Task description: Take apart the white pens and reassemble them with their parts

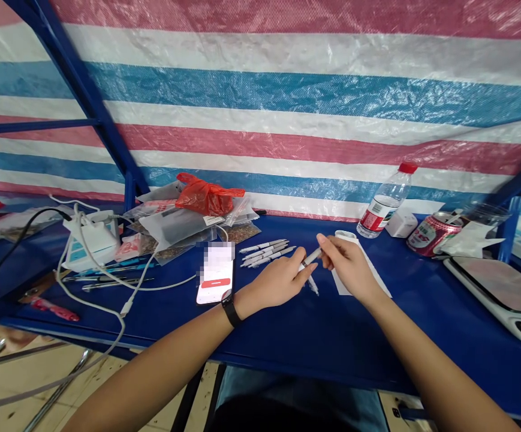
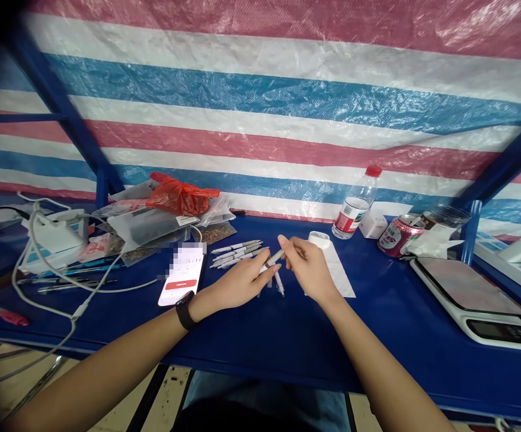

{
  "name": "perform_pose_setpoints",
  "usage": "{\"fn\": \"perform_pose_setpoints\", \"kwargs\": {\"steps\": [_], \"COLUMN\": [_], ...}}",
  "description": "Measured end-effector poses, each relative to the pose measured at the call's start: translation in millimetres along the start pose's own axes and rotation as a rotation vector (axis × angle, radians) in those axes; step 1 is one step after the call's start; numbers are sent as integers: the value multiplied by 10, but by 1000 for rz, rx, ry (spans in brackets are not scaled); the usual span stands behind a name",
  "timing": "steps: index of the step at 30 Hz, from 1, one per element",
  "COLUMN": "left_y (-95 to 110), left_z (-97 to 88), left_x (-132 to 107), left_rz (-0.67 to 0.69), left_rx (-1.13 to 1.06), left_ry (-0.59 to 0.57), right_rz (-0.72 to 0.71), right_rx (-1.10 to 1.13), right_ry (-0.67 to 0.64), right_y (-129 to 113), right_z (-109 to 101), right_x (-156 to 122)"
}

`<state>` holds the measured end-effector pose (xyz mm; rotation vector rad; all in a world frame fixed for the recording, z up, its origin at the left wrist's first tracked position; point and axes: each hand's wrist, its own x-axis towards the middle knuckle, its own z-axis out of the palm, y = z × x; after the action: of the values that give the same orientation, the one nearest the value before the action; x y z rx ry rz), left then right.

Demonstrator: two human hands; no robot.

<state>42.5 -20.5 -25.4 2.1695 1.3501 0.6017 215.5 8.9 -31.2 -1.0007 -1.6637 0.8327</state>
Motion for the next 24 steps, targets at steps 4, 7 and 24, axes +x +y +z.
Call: {"fn": "perform_pose_setpoints", "kwargs": {"steps": [4,7,24], "left_y": [2,-8,5], "left_z": [-23,-13,29], "left_x": [2,-1,15], "left_rz": [10,6,0], "left_rx": [-7,28,189], "left_ry": [16,-30,61], "right_rz": [37,103,94], "right_rx": [146,78,139], "right_ry": [-137,-125,-173], "right_y": [-47,-28,-13], "right_z": [-22,-9,-10], "right_x": [20,20,26]}}
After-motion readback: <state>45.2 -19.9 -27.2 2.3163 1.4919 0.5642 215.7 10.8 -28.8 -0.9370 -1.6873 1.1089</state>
